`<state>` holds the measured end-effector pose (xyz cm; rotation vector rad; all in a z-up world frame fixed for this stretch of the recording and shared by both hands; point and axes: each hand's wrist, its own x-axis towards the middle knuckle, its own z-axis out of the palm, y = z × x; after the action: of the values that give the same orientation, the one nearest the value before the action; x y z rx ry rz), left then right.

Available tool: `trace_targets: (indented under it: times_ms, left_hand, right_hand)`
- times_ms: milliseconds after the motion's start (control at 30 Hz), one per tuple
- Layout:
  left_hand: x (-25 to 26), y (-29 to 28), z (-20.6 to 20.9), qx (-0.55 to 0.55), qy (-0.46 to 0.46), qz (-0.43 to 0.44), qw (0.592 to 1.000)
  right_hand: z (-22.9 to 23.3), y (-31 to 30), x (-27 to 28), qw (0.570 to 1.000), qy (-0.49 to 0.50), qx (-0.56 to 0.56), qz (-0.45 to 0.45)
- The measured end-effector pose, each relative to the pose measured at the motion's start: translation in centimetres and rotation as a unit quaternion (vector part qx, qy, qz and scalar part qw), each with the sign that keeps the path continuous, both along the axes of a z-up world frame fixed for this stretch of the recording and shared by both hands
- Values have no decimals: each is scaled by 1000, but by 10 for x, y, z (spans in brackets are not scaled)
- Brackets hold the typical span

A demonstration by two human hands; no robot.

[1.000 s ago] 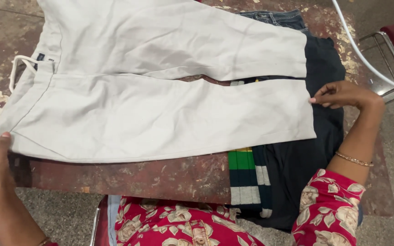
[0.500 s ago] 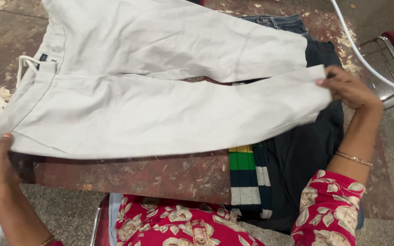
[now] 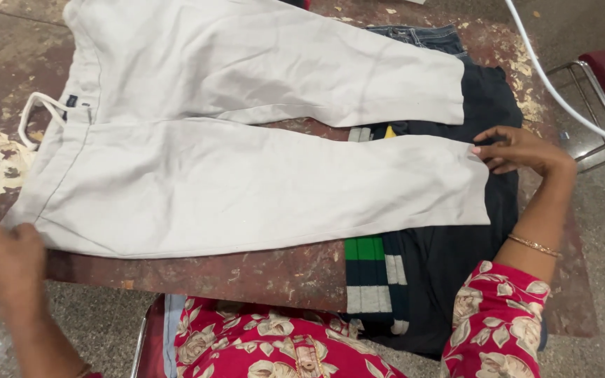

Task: The person folds a black garment on a worn table, smoothing it flat and folding it into a compact rectangle, then places it on a stack of folded clothes. They then pick up a white pair of trousers, lay it out, align the legs and begin folding it.

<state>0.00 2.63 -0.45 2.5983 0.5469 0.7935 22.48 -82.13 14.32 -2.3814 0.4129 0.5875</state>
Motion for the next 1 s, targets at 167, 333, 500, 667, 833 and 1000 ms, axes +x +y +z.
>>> trace_targets:
  times_ms: [167,333,500,667,833,1000]
  left_hand:
    - [33,-76,36,128,31,-97,987]
    - [57,-137,34,68,145,-193,968]
    - [52,-140,24,65,225,-194,953]
    - [35,-139,39,42,218,-247,943]
    - [2,-168,58,51,215,-394,892]
    - [-3,-179,66,54,228,-357,904]
  right_hand:
    - [-10,12,13,997,11,-53,54]
    - [-11,-16,3,997,-13,-42,61]
    - [-12,-51,-9,1000,-5,4,29]
    - [-24,-54,7,1000,-17,-25,3]
    - [-6,-28,6,990,-51,-120,55]
    - [32,50,-5,959,-113,-231,120]
